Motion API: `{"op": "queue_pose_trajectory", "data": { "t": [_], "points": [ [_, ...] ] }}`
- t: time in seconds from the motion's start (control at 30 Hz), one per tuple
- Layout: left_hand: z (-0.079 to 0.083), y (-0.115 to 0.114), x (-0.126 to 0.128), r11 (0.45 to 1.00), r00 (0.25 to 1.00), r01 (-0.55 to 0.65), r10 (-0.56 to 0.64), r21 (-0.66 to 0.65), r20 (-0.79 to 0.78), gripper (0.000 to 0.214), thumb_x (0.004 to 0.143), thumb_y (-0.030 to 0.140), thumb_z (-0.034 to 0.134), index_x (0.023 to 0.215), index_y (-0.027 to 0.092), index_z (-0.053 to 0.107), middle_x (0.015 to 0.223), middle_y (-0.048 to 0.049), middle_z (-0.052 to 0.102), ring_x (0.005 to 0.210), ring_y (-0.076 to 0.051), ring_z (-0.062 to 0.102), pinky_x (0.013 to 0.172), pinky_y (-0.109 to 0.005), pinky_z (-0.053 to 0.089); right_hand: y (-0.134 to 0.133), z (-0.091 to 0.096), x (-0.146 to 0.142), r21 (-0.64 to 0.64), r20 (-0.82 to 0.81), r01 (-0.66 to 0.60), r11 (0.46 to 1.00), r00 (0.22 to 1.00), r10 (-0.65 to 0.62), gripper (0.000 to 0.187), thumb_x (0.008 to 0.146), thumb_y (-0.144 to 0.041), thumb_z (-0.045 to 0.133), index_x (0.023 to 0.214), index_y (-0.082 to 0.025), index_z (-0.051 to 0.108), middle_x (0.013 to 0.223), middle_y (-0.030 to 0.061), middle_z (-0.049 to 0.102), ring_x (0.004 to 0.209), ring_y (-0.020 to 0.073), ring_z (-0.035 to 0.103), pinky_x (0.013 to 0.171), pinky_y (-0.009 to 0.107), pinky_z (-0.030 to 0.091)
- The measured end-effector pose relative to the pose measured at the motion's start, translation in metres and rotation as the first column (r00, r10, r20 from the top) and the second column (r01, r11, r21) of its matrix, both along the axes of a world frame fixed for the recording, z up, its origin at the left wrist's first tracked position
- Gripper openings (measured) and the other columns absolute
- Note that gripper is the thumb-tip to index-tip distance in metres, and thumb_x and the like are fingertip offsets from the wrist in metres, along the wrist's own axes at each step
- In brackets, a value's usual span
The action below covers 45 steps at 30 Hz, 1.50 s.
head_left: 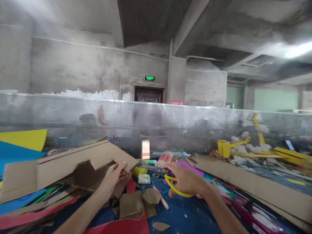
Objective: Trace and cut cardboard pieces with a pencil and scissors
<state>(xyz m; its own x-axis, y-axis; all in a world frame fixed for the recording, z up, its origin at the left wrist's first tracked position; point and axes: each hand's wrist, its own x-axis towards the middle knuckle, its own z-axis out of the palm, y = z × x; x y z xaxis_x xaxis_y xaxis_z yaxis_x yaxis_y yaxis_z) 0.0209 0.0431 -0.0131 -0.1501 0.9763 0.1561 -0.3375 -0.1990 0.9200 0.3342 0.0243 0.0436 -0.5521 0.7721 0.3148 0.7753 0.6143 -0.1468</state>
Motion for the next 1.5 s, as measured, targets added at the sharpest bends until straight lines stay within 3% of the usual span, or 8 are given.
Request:
{"op": "queue_pose_trajectory", "data": {
  "t": [0.37,0.5,0.67,0.83,0.97,1.23,1.4,1.5],
  "points": [
    [-0.009,0.001,0.001,1.000,0.999,0.015,-0.016,-0.013,-0.041,0.032,0.076,0.038,0.077,0.069,0.014,0.057,0.058,0.0005,0.060,0.066,-0.019,0.072,0.067,-0.024,0.059,-0.003,-0.017,-0.033,0.172,0.005,0.027,0.985,1.000,-0.028,0.074,0.070,-0.048,0.072,0.135,-0.019,0.053,0.131,0.0172,0.057,0.122,0.0357,0.052,0.097,0.045,0.042],
    [-0.010,0.000,0.001,1.000,0.998,0.022,-0.023,-0.023,-0.064,0.031,0.078,0.036,0.074,0.068,0.015,0.055,0.057,-0.0002,0.060,0.063,-0.018,0.071,0.065,-0.025,0.059,-0.003,-0.022,-0.046,0.146,0.009,0.122,0.982,0.992,-0.124,0.075,0.071,-0.057,0.070,0.133,-0.020,0.052,0.126,0.0160,0.059,0.118,0.0342,0.055,0.096,0.043,0.043],
    [-0.007,-0.007,0.002,1.000,0.997,0.030,-0.030,-0.010,-0.068,0.026,0.082,0.033,0.070,0.071,0.015,0.056,0.060,0.0000,0.060,0.063,-0.017,0.070,0.068,-0.028,0.061,0.002,-0.023,-0.051,0.130,0.021,0.158,0.979,0.987,-0.162,0.071,0.072,-0.053,0.072,0.132,-0.020,0.052,0.122,0.0156,0.061,0.114,0.0321,0.058,0.093,0.039,0.043],
    [-0.011,-0.008,0.000,0.996,0.992,0.050,-0.059,-0.075,-0.115,0.023,0.087,0.029,0.063,0.072,0.015,0.053,0.059,0.0009,0.058,0.056,-0.015,0.067,0.060,-0.026,0.060,0.008,-0.030,-0.058,0.143,0.014,0.188,0.972,0.981,-0.192,0.053,0.081,-0.051,0.065,0.124,-0.022,0.057,0.116,0.0123,0.066,0.107,0.0301,0.064,0.087,0.036,0.046],
    [-0.017,-0.006,-0.003,0.993,0.992,0.036,-0.049,-0.116,-0.118,0.021,0.087,0.029,0.065,0.075,0.016,0.052,0.061,0.0015,0.058,0.055,-0.015,0.067,0.058,-0.028,0.060,0.010,-0.039,-0.067,0.165,0.110,0.220,0.961,0.965,-0.240,0.045,0.084,-0.055,0.060,0.113,-0.020,0.058,0.101,0.0122,0.072,0.096,0.0323,0.068,0.077,0.035,0.047],
    [-0.008,-0.005,-0.008,0.990,0.994,0.064,-0.074,-0.127,-0.074,0.019,0.087,0.024,0.064,0.075,0.016,0.052,0.055,0.0016,0.056,0.052,-0.015,0.065,0.057,-0.027,0.060,0.011,-0.052,-0.075,0.262,0.235,0.210,0.942,0.933,-0.273,0.051,0.094,-0.054,0.047,0.124,-0.012,0.049,0.093,0.0163,0.073,0.086,0.0342,0.070,0.069,0.035,0.048],
    [-0.009,-0.002,-0.009,0.987,0.995,0.082,-0.088,-0.139,-0.044,0.018,0.086,0.023,0.065,0.074,0.016,0.052,0.054,0.0017,0.056,0.052,-0.014,0.065,0.055,-0.026,0.059,0.011,-0.052,-0.074,0.253,0.259,0.219,0.943,0.923,-0.284,0.056,0.095,-0.053,0.046,0.131,-0.011,0.045,0.093,0.0170,0.072,0.086,0.0336,0.070,0.071,0.034,0.048],
    [-0.011,-0.002,-0.009,0.987,0.996,0.078,-0.084,-0.142,-0.037,0.019,0.084,0.023,0.067,0.073,0.016,0.053,0.055,0.0017,0.056,0.051,-0.013,0.063,0.055,-0.025,0.058,0.011,-0.051,-0.073,0.213,0.217,0.240,0.947,0.934,-0.285,0.052,0.094,-0.055,0.047,0.125,-0.013,0.047,0.093,0.0165,0.072,0.088,0.0331,0.070,0.074,0.035,0.047]
  ]
}}
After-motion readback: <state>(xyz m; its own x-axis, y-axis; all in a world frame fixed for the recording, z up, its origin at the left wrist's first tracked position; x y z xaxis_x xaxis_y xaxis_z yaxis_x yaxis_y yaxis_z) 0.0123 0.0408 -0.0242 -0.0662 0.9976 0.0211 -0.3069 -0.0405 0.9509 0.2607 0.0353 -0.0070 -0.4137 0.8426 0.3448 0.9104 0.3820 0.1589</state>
